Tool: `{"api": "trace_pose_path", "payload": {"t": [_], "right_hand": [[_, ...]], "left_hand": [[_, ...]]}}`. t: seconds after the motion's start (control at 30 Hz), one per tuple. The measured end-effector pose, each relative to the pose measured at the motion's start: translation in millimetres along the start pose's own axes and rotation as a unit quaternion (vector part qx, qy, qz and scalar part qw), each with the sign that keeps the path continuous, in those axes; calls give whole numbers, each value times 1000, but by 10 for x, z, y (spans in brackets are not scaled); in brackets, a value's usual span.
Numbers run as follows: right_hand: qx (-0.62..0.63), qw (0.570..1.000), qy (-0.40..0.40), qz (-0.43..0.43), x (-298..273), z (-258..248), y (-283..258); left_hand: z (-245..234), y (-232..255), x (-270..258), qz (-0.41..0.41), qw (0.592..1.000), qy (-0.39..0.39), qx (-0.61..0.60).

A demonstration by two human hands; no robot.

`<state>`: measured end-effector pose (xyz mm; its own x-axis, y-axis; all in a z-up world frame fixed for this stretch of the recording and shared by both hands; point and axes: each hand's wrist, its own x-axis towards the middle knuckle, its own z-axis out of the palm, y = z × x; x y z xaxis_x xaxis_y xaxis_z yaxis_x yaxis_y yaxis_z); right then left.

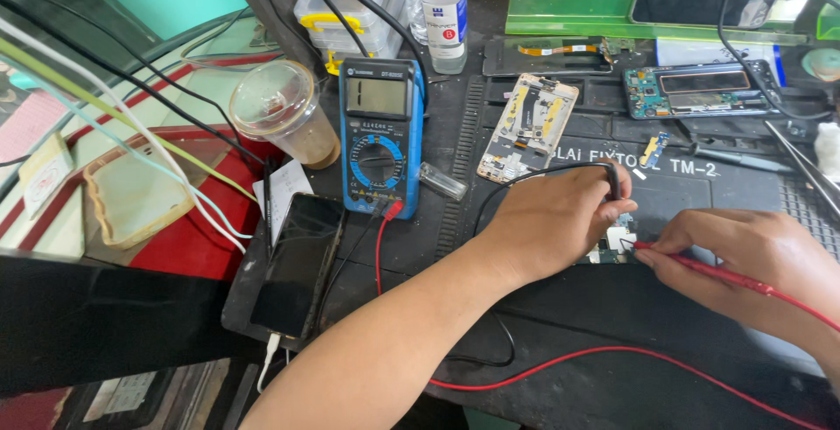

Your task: The person uses a pencil to point at components on a small circuit board. They then use a multimeter with red and black probes to test various points on the board, observing the readings on the multimeter's display.

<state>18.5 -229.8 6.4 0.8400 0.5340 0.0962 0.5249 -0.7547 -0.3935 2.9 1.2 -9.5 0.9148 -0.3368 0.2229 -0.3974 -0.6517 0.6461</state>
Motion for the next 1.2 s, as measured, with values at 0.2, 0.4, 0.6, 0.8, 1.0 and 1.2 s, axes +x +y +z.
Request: {"api": "trace_pose_path", "payload": {"t": [0.2,0.4,0.6,0.8,1.0,1.2], "right_hand": [[33,998,-18,-58,14,-95,-35],[54,993,-4,-105,41,-131,-45],[70,990,-2,-122,41,-147,-61],[64,991,-9,-119,24,-118,-16],[5,999,-18,-31,9,26,56],[43,999,-3,-25,39,315,402]], "left_hand": [[4,-24,-9,31,999,24,0],[45,-45,16,48,998,49,13],[15,-16,25,5,1000,15,12],[72,-67,12,13,999,34,34],[-14,9,-6,-15,1000,18,18],[-8,16,-1,-24,1000,-6,-4]]}}
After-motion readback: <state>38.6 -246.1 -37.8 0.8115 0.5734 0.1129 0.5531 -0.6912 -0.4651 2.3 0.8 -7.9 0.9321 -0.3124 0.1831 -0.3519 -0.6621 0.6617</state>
